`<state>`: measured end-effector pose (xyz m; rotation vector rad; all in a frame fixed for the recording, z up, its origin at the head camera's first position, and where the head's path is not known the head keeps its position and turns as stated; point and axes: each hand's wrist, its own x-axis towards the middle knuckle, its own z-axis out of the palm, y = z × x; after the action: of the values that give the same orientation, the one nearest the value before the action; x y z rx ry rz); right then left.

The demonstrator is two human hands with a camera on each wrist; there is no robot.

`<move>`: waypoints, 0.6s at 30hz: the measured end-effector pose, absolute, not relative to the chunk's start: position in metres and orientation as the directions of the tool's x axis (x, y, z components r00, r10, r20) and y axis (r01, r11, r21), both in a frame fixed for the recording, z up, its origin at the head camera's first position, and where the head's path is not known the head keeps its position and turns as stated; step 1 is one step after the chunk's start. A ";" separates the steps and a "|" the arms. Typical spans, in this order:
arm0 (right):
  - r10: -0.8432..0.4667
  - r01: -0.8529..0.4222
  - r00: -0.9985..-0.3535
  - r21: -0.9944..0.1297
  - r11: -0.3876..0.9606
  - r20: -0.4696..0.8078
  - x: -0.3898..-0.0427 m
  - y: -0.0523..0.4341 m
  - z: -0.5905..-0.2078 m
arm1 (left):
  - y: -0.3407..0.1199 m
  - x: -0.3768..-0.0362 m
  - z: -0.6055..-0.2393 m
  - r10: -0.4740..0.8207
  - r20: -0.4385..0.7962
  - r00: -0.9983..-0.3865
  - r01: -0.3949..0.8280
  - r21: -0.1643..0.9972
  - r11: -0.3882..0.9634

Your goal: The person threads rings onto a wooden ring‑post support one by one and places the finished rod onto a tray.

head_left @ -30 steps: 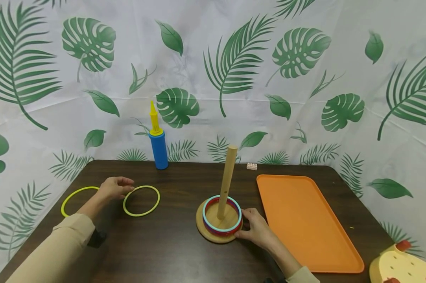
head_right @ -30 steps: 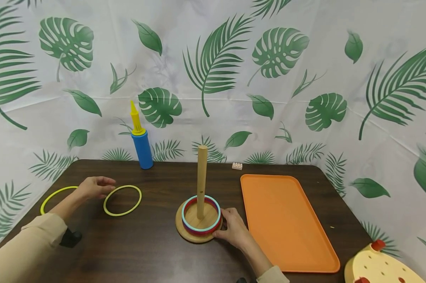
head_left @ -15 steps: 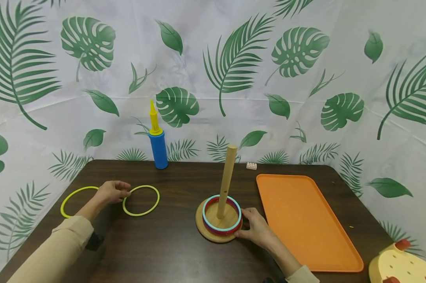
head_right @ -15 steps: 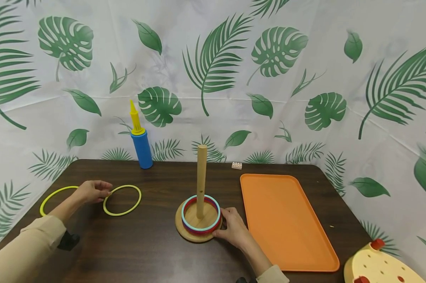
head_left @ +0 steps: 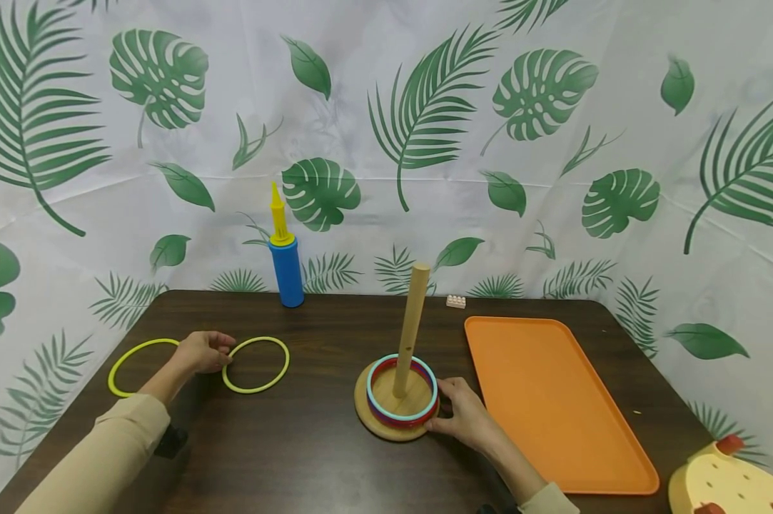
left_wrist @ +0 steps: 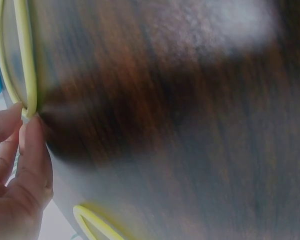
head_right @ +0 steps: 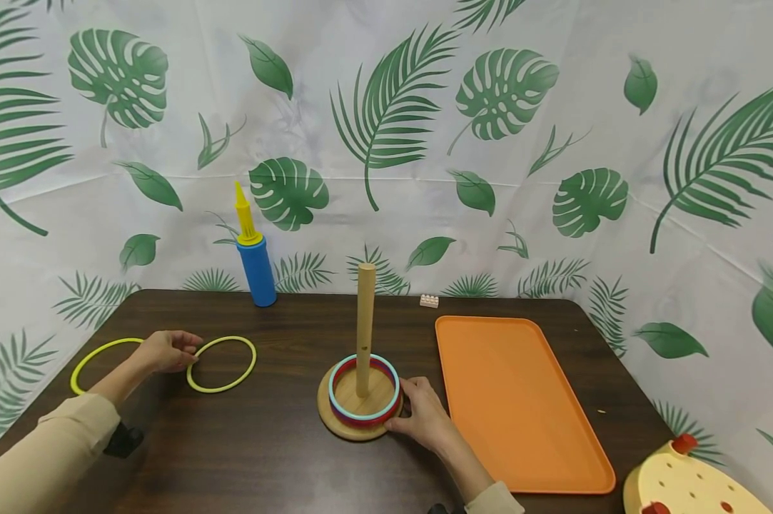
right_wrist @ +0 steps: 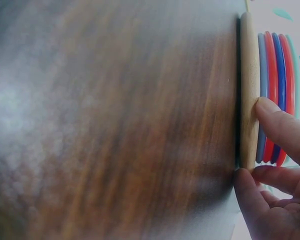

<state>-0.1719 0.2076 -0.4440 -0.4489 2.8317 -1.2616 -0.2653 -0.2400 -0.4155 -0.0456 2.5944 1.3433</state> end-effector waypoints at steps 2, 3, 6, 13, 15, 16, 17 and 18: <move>-0.261 -0.252 -0.960 -0.728 0.638 0.103 -0.172 0.207 -0.444 | -0.240 -0.266 -0.417 0.065 -0.211 -0.975 -0.136 0.804 0.578; -0.259 -0.249 -0.961 -0.728 0.639 0.101 -0.172 0.207 -0.444 | -0.241 -0.267 -0.419 0.059 -0.214 -0.975 -0.142 0.805 0.576; -0.254 -0.242 -0.962 -0.729 0.641 0.096 -0.172 0.207 -0.444 | -0.244 -0.271 -0.424 0.063 -0.213 -0.975 -0.144 0.820 0.554; -0.252 -0.246 -0.962 -0.722 0.646 0.102 -0.172 0.207 -0.443 | -0.249 -0.277 -0.433 0.065 -0.202 -0.977 -0.132 0.819 0.558; -0.257 -0.250 -0.961 -0.721 0.646 0.103 -0.172 0.207 -0.443 | -0.243 -0.272 -0.425 0.027 -0.208 -0.978 -0.152 0.794 0.589; -0.258 -0.250 -0.961 -0.723 0.645 0.102 -0.172 0.207 -0.443 | -0.241 -0.270 -0.423 0.020 -0.205 -0.978 -0.153 0.786 0.599; -0.260 -0.250 -0.960 -0.724 0.643 0.100 -0.172 0.207 -0.443 | -0.240 -0.268 -0.422 0.019 -0.200 -0.980 -0.147 0.776 0.614; -0.262 -0.251 -0.960 -0.725 0.641 0.100 -0.172 0.208 -0.443 | -0.239 -0.267 -0.420 0.011 -0.197 -0.980 -0.147 0.765 0.627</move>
<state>-0.1719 0.2075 -0.4428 -0.4432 2.8333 -1.2479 -0.2667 -0.2385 -0.4201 -0.1128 2.6658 1.2781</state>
